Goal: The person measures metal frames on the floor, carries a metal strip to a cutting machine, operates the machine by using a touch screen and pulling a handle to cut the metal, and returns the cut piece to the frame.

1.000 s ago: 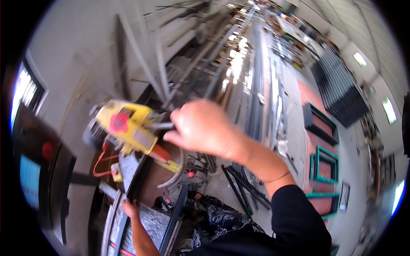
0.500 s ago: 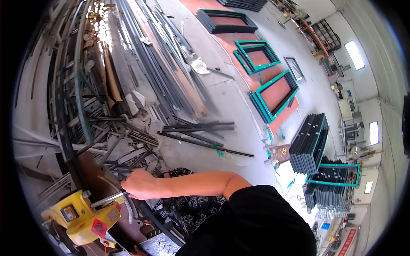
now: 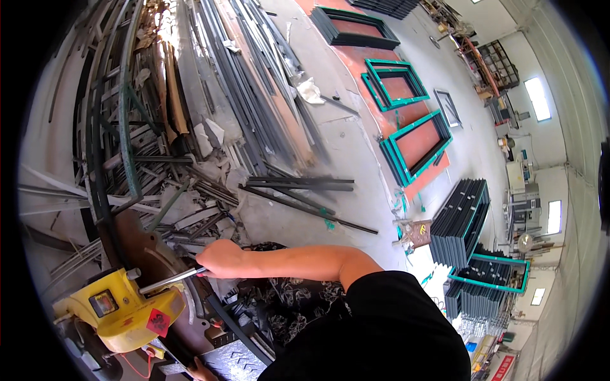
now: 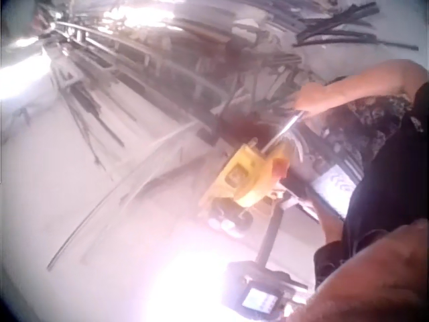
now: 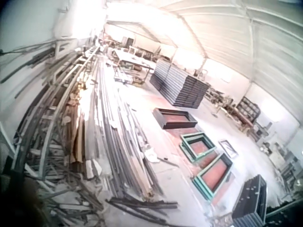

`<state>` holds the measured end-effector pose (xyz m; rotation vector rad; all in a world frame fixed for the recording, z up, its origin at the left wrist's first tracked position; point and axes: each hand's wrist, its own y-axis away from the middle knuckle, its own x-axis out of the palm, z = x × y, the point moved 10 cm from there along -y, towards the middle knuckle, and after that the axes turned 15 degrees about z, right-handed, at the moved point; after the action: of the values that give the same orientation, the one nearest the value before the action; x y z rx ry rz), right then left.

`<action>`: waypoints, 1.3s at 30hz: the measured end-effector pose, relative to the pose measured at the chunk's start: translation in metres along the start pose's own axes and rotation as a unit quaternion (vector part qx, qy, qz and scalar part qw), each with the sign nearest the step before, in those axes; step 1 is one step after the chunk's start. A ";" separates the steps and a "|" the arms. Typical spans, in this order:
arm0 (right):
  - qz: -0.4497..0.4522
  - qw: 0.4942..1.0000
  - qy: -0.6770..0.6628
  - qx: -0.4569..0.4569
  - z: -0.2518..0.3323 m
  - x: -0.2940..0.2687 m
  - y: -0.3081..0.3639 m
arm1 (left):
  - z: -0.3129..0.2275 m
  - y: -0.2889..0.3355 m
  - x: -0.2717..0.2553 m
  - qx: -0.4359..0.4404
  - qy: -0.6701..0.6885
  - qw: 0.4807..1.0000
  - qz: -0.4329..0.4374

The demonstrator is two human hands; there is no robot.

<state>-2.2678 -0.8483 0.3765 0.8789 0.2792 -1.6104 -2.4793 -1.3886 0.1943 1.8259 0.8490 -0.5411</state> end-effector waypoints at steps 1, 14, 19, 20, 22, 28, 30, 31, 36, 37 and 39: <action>-0.006 1.000 -0.001 -0.010 0.000 0.000 0.000 | 0.003 -0.001 -0.002 0.000 0.001 1.000 -0.001; 0.027 1.000 0.015 0.007 -0.035 0.023 0.006 | 0.032 -0.008 0.002 0.009 0.005 1.000 -0.002; 0.081 0.993 0.079 0.011 0.032 -0.003 -0.013 | 0.053 0.003 -0.008 0.056 0.121 0.989 -0.065; 0.096 0.993 0.057 0.029 0.047 -0.024 -0.001 | 0.052 0.010 -0.007 -0.027 0.026 0.995 -0.089; 0.121 0.985 0.123 0.017 0.098 -0.057 0.008 | 0.056 0.020 -0.018 -0.073 -0.016 0.993 -0.092; -0.009 0.929 0.318 -0.187 0.297 -0.145 0.020 | -0.046 0.120 0.007 -0.028 -0.069 0.992 -0.103; -0.030 0.902 0.365 -0.230 0.362 -0.156 0.015 | -0.048 0.149 0.030 -0.021 -0.058 0.994 -0.095; -0.047 0.891 0.372 -0.255 0.390 -0.162 0.014 | -0.050 0.161 0.041 -0.032 -0.047 0.995 -0.083; -0.091 0.851 0.395 -0.334 0.477 -0.192 -0.007 | -0.082 0.192 0.069 -0.048 -0.038 0.995 -0.082; -0.095 0.833 0.419 -0.349 0.477 -0.189 -0.006 | -0.079 0.193 0.074 -0.058 -0.033 0.995 -0.076; -0.069 0.874 0.363 -0.315 0.472 -0.187 -0.007 | -0.075 0.195 0.082 -0.083 -0.013 0.994 -0.075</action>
<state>-2.4553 -1.0017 0.8225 0.9133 1.3431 -1.1196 -2.2787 -1.3423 0.2848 1.6095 0.9884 -0.5714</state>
